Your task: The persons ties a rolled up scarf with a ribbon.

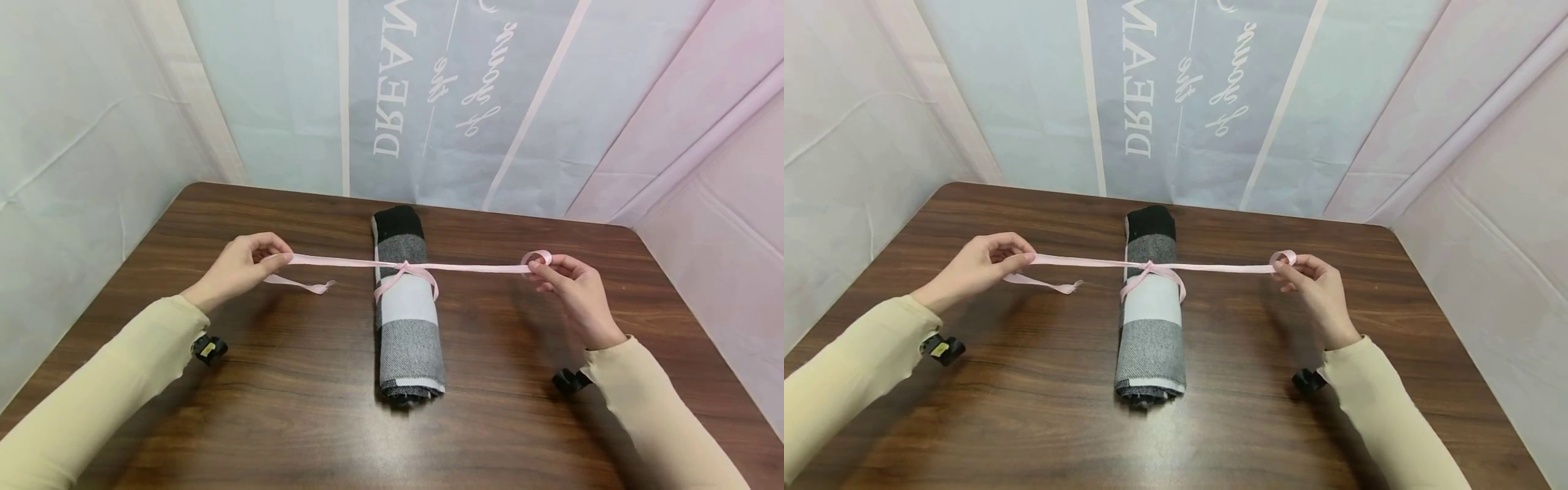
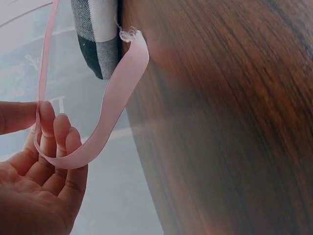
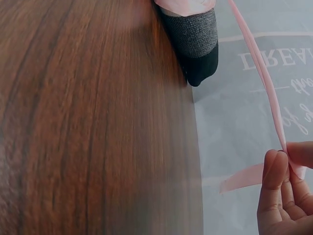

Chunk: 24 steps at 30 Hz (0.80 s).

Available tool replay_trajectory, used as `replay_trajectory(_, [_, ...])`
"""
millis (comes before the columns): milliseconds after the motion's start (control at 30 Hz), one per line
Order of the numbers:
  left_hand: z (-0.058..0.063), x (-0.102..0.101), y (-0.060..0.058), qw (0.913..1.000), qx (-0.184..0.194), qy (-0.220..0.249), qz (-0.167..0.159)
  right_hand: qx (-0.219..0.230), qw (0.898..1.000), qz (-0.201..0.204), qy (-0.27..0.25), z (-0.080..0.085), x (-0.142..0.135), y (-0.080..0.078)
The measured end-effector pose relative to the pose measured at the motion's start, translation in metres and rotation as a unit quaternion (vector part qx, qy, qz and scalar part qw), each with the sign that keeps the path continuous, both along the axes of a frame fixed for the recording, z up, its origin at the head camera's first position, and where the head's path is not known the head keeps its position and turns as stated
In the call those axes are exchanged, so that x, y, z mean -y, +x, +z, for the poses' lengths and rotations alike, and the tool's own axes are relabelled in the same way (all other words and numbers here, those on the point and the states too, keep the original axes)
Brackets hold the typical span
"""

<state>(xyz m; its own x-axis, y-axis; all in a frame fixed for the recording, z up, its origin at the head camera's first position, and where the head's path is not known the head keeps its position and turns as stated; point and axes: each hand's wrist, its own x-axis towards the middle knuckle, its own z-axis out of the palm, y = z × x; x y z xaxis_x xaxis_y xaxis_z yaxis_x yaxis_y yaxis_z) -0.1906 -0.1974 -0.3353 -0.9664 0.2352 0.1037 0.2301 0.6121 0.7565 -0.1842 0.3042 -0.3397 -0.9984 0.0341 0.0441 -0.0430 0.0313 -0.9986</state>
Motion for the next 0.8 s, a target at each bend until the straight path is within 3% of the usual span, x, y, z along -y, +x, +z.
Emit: replay_trajectory(800, [0.003,0.012,0.0,0.9978,0.038,-0.052,-0.017,0.01,0.997,-0.028,0.076,-0.002,-0.017,-0.001])
